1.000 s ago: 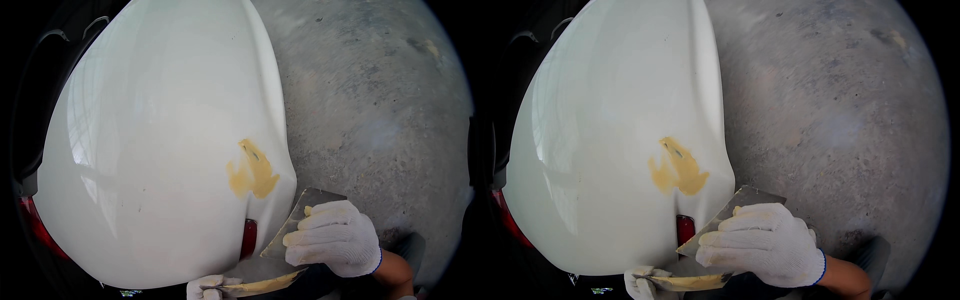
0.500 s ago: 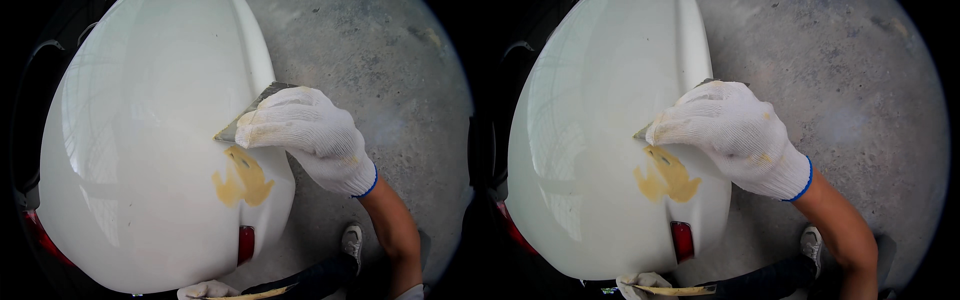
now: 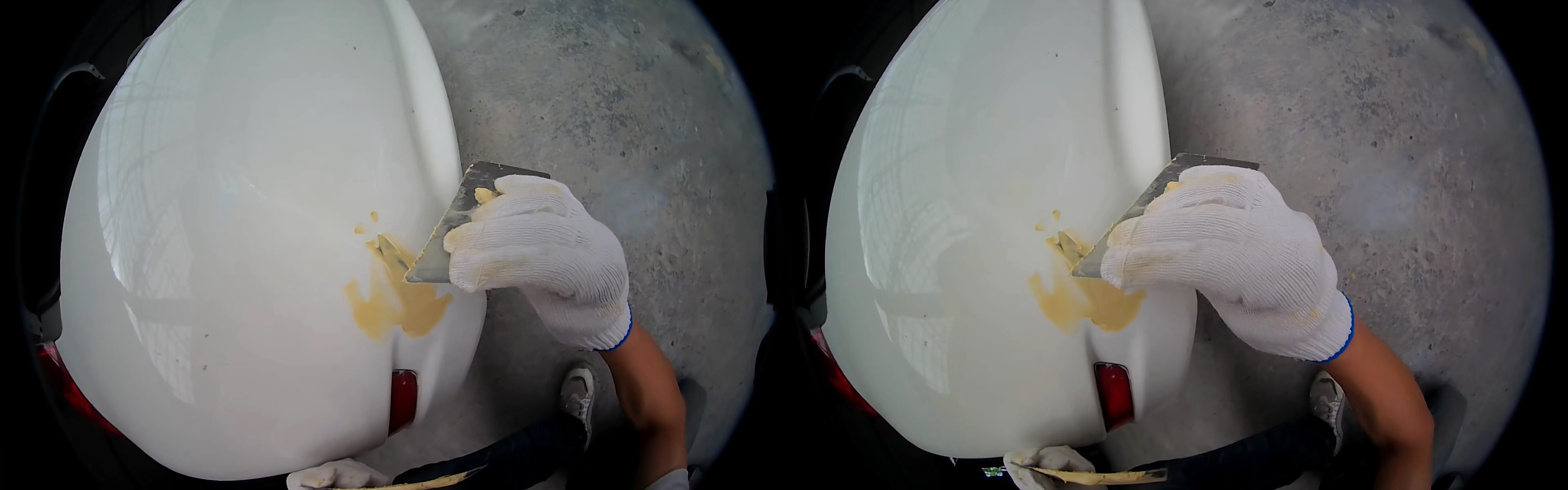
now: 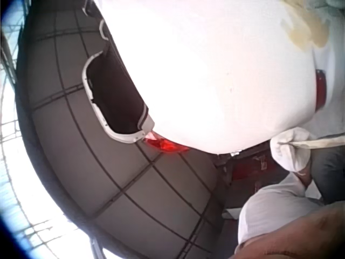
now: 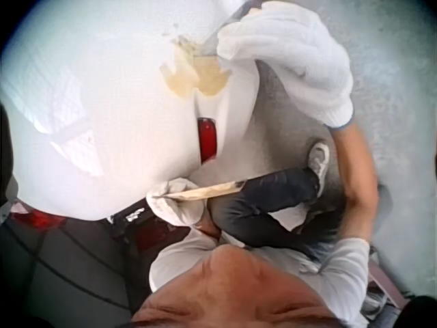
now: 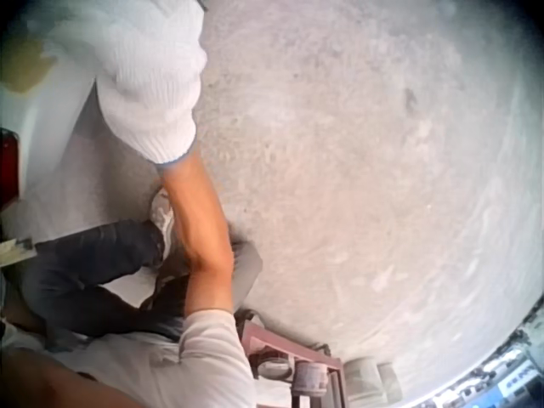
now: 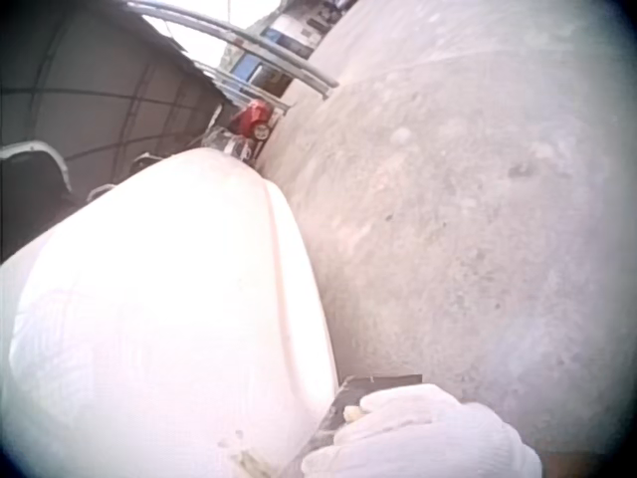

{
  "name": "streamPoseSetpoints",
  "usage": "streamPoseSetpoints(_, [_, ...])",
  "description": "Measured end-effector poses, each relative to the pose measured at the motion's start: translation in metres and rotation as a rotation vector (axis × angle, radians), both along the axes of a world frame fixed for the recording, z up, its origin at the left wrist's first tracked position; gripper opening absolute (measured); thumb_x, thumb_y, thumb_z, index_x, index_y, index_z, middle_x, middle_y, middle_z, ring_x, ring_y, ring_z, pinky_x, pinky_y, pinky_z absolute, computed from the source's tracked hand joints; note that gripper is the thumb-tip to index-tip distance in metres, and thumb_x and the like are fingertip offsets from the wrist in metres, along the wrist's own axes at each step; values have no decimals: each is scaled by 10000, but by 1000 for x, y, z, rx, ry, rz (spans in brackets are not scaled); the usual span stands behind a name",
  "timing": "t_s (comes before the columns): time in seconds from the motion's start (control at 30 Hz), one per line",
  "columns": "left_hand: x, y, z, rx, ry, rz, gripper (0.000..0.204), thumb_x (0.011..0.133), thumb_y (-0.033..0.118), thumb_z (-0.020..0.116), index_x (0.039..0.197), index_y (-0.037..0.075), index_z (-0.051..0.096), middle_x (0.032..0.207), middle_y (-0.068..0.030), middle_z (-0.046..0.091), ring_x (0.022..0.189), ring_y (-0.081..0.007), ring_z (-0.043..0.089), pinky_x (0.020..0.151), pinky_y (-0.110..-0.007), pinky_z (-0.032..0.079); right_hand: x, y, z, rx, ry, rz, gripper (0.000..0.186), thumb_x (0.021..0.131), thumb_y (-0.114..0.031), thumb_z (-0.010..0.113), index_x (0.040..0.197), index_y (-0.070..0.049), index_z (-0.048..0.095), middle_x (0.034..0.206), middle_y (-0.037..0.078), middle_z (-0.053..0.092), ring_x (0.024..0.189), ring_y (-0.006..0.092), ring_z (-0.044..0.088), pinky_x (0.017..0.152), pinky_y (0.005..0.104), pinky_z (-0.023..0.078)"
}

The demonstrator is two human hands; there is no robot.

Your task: The person applies yellow body filler to the side and rear of a white car using a metal spreader and a sanding block. They spread the filler over several areas, then sand the surface to smooth it.

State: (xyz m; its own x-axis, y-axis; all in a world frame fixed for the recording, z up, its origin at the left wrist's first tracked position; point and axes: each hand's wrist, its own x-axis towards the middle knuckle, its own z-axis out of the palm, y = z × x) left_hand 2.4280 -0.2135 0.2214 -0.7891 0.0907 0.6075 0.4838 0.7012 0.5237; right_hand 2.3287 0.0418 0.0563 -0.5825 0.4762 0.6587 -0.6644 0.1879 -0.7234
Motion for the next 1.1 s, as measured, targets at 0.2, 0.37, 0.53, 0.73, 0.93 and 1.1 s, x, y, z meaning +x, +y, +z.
streamPoseSetpoints(0.2, [-1,-1,-3,-71,0,-8,307,833,-121,480,1126,-30,495,759,-171,525,563,-272,485,497,-381,398,0,4,6,-129,-64,-80,250,843,27,641,1039,-95,739,1056,47,732,993,232,675,897,346,519])
streamPoseSetpoints(0.37, [-1,-1,-1,-103,5,-17,289,845,-101,487,1125,-34,498,767,-172,532,570,-270,495,502,-379,406,-11,9,27,-89,-63,-54,240,849,20,652,1056,-64,738,1066,71,736,1025,223,679,889,326,538])
streamPoseSetpoints(0.53, [0,-2,1,-134,21,-10,272,856,-82,495,1125,-39,502,776,-174,539,577,-269,505,506,-377,414,-7,4,29,-90,-65,-24,252,848,2,660,1068,-87,744,1068,55,737,1026,229,679,914,338,528])
streamPoseSetpoints(0.73, [-4,-4,-2,-145,10,-37,254,870,-59,504,1124,-44,506,786,-175,547,586,-267,517,512,-375,424,-11,9,38,-53,46,-74,277,839,7,666,1082,-97,746,1061,47,738,1018,238,682,919,347,523])
streamPoseSetpoints(0.93, [-3,-8,0,-176,37,-25,239,884,-36,513,1123,-49,511,796,-177,556,594,-266,528,517,-373,434,6,6,21,-97,-92,-59,289,848,30,666,1115,-61,728,1075,81,732,1039,227,683,892,326,535])
streamPoseSetpoints(1.1, [-5,-7,-2,-168,14,-53,230,896,-17,520,1123,-53,515,804,-178,562,601,-264,538,522,-371,442,31,-11,11,-367,-305,52,284,864,58,651,1126,-32,714,1097,111,725,1052,205,678,902,303,527])
